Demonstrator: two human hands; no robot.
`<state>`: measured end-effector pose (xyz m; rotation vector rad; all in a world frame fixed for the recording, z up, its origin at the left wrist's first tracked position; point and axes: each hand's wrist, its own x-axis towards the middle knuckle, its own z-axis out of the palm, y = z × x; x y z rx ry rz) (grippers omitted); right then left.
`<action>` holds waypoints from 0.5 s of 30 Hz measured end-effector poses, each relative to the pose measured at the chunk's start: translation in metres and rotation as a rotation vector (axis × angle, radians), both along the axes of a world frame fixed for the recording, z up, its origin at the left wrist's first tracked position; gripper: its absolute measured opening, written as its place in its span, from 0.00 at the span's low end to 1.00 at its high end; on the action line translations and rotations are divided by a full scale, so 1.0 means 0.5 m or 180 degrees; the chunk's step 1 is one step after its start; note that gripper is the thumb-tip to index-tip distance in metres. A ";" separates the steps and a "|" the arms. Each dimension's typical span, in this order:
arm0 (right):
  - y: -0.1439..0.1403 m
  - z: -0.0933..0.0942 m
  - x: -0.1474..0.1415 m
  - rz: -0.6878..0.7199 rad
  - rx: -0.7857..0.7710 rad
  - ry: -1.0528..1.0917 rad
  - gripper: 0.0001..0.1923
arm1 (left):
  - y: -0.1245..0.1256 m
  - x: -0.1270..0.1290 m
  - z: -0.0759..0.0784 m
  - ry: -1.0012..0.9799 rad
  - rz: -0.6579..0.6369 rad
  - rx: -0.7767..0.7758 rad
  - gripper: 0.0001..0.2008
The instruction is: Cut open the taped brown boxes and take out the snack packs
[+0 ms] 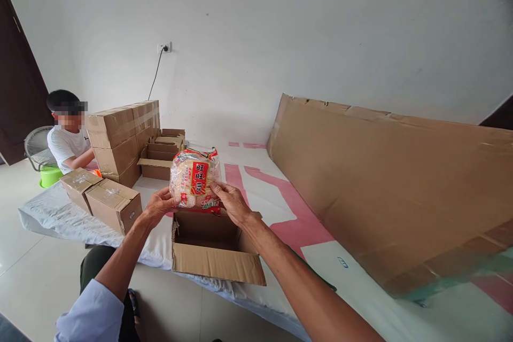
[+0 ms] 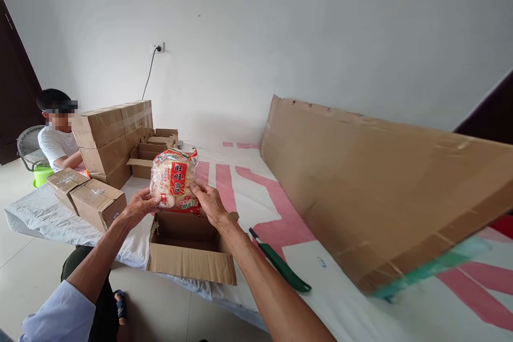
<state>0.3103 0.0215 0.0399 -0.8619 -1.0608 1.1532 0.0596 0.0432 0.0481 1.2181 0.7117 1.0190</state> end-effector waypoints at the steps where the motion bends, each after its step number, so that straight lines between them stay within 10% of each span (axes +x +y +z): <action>1: 0.001 -0.002 0.001 -0.0021 -0.0003 0.0004 0.34 | -0.001 -0.002 0.002 0.0073 -0.0016 0.0039 0.36; 15: 0.009 -0.014 0.010 -0.0152 0.0012 0.0015 0.33 | 0.012 -0.016 0.012 0.0612 -0.0168 0.0244 0.43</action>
